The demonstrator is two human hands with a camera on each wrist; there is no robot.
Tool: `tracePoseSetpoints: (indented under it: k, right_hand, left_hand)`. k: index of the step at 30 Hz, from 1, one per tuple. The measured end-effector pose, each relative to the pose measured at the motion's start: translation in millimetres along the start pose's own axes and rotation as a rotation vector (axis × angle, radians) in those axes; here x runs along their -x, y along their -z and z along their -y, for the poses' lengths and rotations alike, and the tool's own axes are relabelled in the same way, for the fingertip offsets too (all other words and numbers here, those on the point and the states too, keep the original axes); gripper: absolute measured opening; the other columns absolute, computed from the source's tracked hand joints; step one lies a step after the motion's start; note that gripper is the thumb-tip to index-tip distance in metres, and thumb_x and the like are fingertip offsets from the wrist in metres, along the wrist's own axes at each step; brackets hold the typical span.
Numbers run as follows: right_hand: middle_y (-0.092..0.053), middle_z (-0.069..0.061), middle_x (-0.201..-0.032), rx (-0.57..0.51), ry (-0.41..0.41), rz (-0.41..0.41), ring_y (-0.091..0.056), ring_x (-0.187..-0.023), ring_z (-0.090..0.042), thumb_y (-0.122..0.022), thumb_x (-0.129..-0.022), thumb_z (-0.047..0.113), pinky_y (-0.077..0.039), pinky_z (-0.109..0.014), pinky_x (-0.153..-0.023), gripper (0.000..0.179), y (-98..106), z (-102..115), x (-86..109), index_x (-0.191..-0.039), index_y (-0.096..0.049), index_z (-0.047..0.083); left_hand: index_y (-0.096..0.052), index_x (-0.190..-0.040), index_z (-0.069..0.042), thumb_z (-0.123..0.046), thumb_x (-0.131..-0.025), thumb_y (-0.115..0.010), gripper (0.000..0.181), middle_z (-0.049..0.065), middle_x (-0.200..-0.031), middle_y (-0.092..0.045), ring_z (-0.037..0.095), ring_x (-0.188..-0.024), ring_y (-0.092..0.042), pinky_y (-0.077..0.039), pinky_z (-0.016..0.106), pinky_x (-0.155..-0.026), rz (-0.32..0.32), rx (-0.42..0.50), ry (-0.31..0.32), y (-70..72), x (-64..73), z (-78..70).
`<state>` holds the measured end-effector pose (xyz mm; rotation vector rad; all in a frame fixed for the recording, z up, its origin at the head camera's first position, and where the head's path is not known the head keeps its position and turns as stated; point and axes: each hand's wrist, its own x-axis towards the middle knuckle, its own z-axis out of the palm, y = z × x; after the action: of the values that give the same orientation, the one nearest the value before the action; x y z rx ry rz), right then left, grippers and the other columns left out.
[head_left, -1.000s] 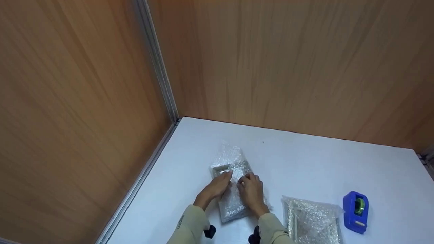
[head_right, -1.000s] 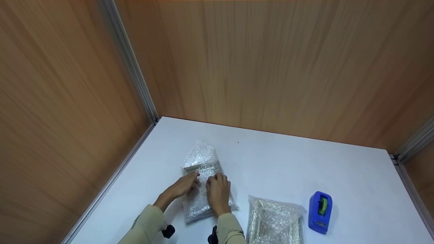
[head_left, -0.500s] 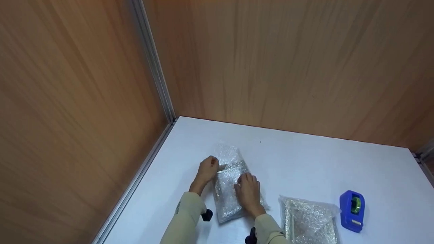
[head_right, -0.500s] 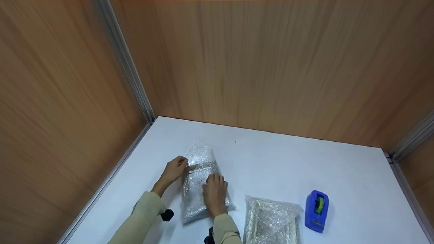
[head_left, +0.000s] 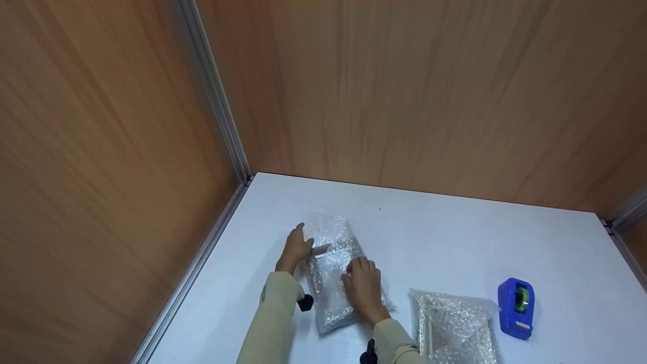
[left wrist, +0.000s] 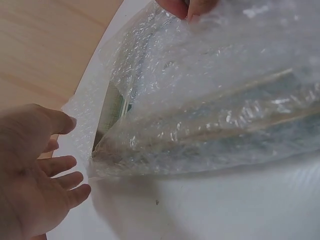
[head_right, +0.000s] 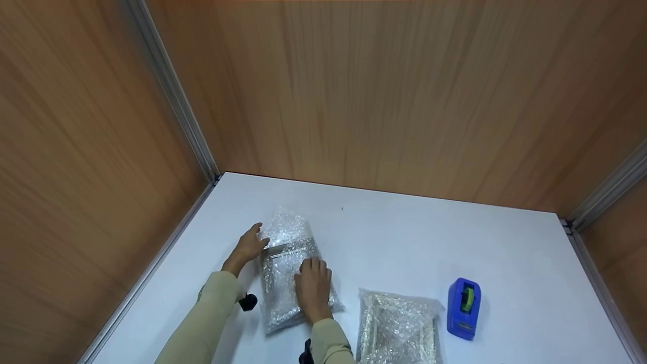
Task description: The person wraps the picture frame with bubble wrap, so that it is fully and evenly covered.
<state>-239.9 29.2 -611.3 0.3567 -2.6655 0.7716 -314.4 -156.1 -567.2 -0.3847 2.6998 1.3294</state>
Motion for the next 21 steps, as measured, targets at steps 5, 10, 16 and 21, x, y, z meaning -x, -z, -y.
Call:
tracePoseSetpoints:
  k: [5, 10, 16, 21]
  right_hand:
    - [-0.048, 0.001, -0.087, -0.008, 0.011, -0.003, -0.045, -0.084, -0.019, -0.070, -0.081, 0.021, -0.035, -0.034, -0.071, 0.018, -1, 1, 3.7, -0.084, -0.054, 0.013]
    - [-0.048, 0.002, -0.087, -0.012, 0.020, -0.011, -0.045, -0.084, -0.019, -0.070, -0.080, 0.020, -0.035, -0.034, -0.071, 0.017, -2, 2, 6.6, -0.085, -0.055, 0.013]
    - [-0.048, 0.001, -0.088, 0.005, 0.036, -0.025, -0.045, -0.085, -0.018, -0.070, -0.081, 0.020, -0.036, -0.033, -0.070, 0.017, -3, 0, 8.5, -0.085, -0.055, 0.014]
    - [-0.049, 0.001, -0.087, 0.000, 0.051, -0.036, -0.046, -0.084, -0.019, -0.070, -0.080, 0.019, -0.036, -0.033, -0.070, 0.017, -3, 0, 10.8, -0.085, -0.055, 0.013]
  left_hand:
    - [-0.026, -0.144, -0.007, -0.013, -0.094, -0.047, 0.056, 0.018, -0.142, -0.037, 0.033, -0.132, -0.033, -0.027, 0.045, -0.108, 0.015, 0.021, 0.011, 0.4, -0.2, 0.5]
    - [-0.035, -0.139, -0.004, -0.012, -0.094, -0.046, 0.047, 0.018, -0.124, -0.050, 0.032, -0.118, -0.048, -0.038, 0.043, -0.100, -0.013, 0.000, -0.045, 1.2, -2.1, -2.7]
    - [-0.057, -0.118, -0.004, -0.010, -0.094, -0.050, 0.026, 0.014, -0.105, -0.056, 0.026, -0.098, -0.055, -0.046, 0.039, -0.087, -0.034, -0.057, -0.166, 0.2, -0.1, -6.3]
    - [-0.060, -0.107, -0.005, -0.016, -0.096, -0.048, 0.019, 0.007, -0.093, -0.062, 0.020, -0.082, -0.056, -0.048, 0.036, -0.075, -0.027, -0.042, -0.167, -2.6, 3.4, -10.7]
